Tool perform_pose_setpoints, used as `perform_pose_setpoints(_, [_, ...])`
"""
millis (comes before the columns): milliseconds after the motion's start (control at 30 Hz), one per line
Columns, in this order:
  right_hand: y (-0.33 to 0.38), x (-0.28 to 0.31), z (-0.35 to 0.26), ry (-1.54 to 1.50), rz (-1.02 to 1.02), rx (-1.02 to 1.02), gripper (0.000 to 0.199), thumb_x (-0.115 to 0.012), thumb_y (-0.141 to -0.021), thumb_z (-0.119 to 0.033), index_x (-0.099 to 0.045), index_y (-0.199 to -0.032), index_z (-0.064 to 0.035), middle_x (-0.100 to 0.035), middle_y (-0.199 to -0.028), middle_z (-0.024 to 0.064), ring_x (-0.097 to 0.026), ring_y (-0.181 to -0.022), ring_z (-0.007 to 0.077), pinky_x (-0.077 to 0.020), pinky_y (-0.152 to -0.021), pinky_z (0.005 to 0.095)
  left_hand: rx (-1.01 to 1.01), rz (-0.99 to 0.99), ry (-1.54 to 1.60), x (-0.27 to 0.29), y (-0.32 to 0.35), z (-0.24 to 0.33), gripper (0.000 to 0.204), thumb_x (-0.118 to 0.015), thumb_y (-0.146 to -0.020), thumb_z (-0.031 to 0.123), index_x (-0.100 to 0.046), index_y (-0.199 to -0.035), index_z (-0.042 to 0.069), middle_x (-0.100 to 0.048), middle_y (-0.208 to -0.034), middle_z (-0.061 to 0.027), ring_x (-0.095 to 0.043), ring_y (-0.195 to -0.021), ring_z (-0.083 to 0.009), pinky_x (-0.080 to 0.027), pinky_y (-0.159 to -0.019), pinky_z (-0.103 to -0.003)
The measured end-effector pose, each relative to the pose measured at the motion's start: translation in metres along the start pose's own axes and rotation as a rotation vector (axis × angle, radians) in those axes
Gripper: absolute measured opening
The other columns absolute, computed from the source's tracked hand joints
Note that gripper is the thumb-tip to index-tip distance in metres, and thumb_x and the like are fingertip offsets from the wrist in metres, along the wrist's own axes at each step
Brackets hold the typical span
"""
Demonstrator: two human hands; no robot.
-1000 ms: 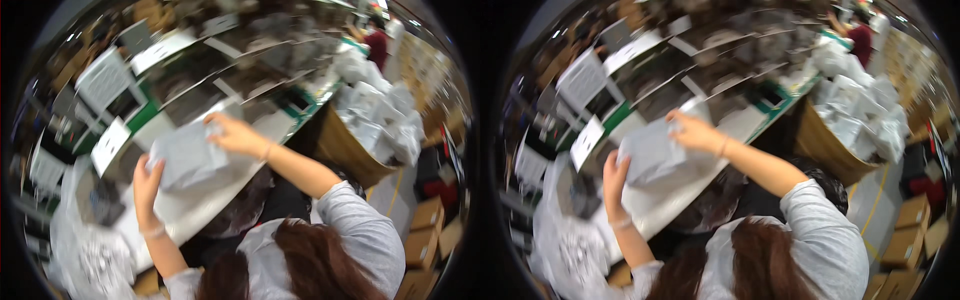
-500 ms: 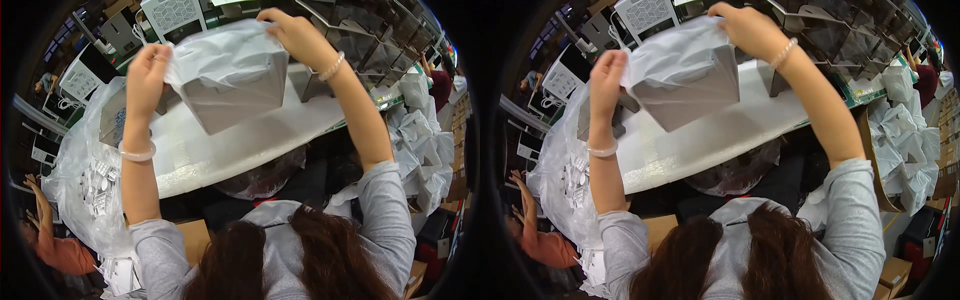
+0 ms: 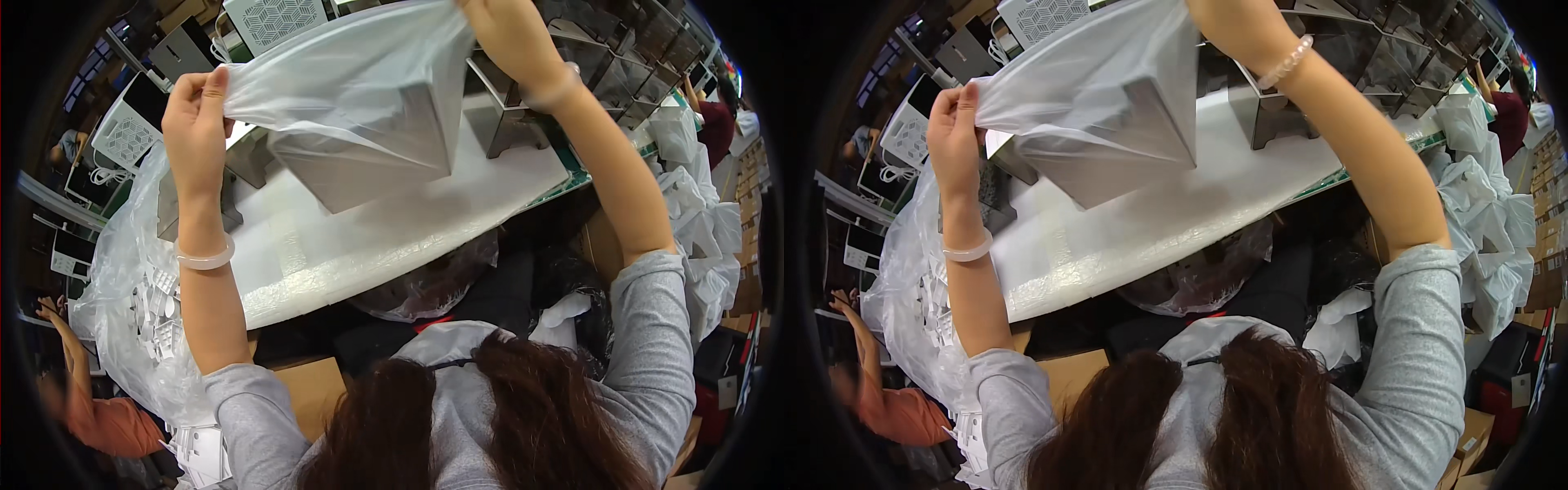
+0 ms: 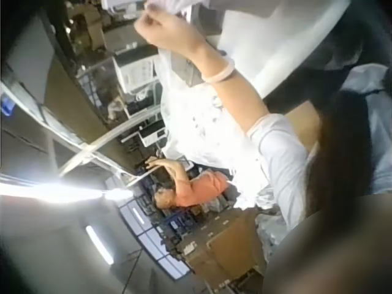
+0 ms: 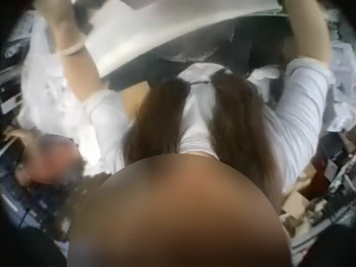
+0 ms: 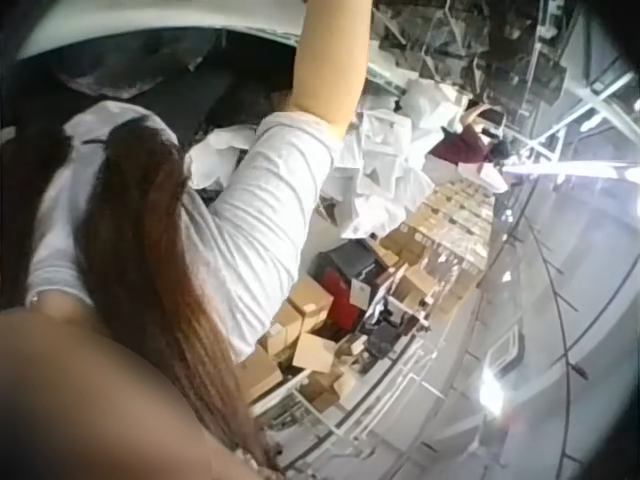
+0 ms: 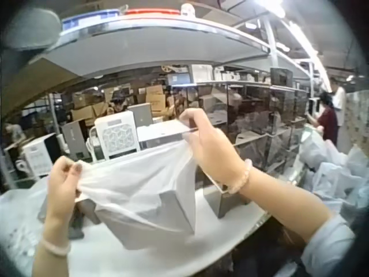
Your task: Packaging components into boxes and placing them into protective bags at a factory workstation.
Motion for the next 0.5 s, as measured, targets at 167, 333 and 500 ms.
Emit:
perform_pose_setpoints(167, [0.001, -0.014, 0.019, 0.026, -0.300, -0.153, 0.019, -0.053, -0.088, -0.004, -0.051, -0.107, 0.0001, -0.060, -0.086, 0.0188, -0.060, -0.080, 0.0305, -0.0473, -0.073, 0.0359, -0.005, -0.028, 0.063, 0.009, -0.006, -0.001, 0.025, -0.060, -0.093, 0.024, -0.058, -0.085, 0.001, -0.055, -0.065, 0.0013, -0.044, -0.052, -0.0039, -0.034, -0.046, -0.019])
perform_pose_setpoints(333, [0.003, -0.017, 0.046, 0.079, -0.193, -0.033, 0.017, -0.051, -0.090, -0.006, -0.055, -0.104, 0.0031, -0.059, -0.083, 0.0106, -0.056, -0.078, 0.0155, -0.0461, -0.072, 0.0281, 0.057, -0.039, 0.233, -0.002, -0.014, -0.008, 0.025, -0.058, -0.095, 0.025, -0.060, -0.094, 0.000, -0.060, -0.074, -0.0014, -0.052, -0.058, -0.0064, -0.042, -0.051, -0.020])
perform_pose_setpoints(500, [-0.010, -0.010, -0.020, -0.280, -0.160, -0.623, 0.019, -0.051, -0.092, -0.010, -0.063, -0.099, 0.0028, -0.061, -0.081, 0.0070, -0.056, -0.077, 0.0121, -0.0471, -0.067, 0.0275, -0.047, -0.059, 0.459, -0.006, -0.014, -0.002, 0.022, -0.058, -0.094, 0.021, -0.059, -0.096, -0.001, -0.063, -0.086, -0.0045, -0.062, -0.075, -0.0110, -0.054, -0.068, -0.026])
Point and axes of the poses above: each hand's wrist, its own y-axis away from the middle knuckle, its own x-axis out of the back of the hand, z = x × y, the point moved 4 cm from there along -y, towards the middle knuckle
